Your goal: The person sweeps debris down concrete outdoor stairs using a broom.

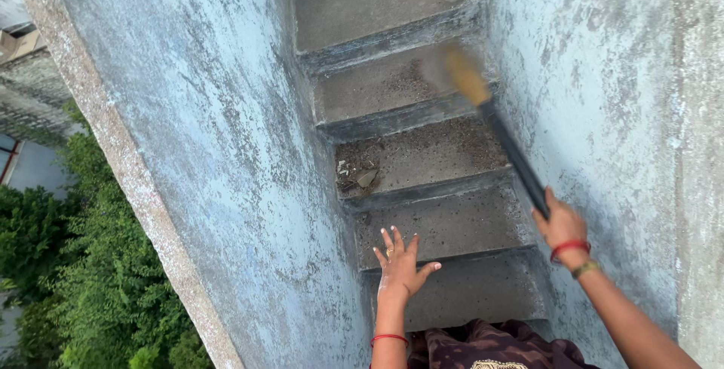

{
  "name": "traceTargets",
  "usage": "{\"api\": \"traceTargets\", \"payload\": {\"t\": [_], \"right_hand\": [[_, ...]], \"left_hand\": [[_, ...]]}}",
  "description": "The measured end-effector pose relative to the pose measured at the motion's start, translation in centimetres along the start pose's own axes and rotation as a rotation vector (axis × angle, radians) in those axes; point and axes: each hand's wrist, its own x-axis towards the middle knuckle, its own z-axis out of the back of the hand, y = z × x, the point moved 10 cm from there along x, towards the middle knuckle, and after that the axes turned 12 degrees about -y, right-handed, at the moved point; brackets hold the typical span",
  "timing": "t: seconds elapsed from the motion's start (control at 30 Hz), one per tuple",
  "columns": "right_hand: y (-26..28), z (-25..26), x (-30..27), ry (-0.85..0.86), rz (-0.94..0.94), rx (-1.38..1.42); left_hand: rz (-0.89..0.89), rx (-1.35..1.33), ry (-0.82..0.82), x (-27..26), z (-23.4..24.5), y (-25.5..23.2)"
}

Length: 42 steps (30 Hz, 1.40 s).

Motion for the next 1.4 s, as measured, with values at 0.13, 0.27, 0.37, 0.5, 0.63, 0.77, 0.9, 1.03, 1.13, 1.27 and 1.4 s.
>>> {"api": "traceTargets", "payload": {"t": [0.13,0.27,0.37,0.5,0.63,0.77,0.9,1.03,1.13,1.27,1.4], "right_hand": [[1.1,-0.1,6.4,-0.155,0.078,-0.108],[3.5,-2.5,7.6,-0.089,0.2,-0.15],[4.7,-1.5,5.2,-0.043,0.273,-0.092],[5.9,1.5,4.0,-0.127,0.303,-0.068],[8.9,3.3,10.3,-0.162,0.448,-0.286],[10.5,3.3,18.1,-0.087,0.413,-0.323],[12.7,0.8,21.5,-0.192,0.535,-0.349],[11.3,-1.1,20.0,-0.1,0.591,-0.402],[9.9,0.6,17.9,-0.076,0.621,-0.41],[9.0,4.7,15.5,-0.013,0.634,-0.474],[7.9,11.0,11.8,0.045,0.635,-0.552]], "left_hand": [[0.012,0.011,0.001,-0.3,0.0,0.0],[0.014,-0.02,0.002,-0.5,0.0,-0.2],[0.041,-0.038,-0.02,-0.9,0.6,0.5],[0.073,-0.03,-0.03,-1.2,0.9,1.7],[0.096,-0.031,-0.017,-1.3,0.6,2.5],[0.091,-0.029,-0.034,-1.1,0.5,2.7],[0.103,-0.039,-0.014,-1.2,0.1,2.9],[0.1,-0.039,0.012,-1.0,-0.3,3.0],[0.083,-0.024,0.015,-0.6,-0.5,2.9],[0.023,-0.016,-0.01,0.2,-0.7,2.1],[-0.014,-0.022,-0.009,0.3,-0.7,1.6]]}}
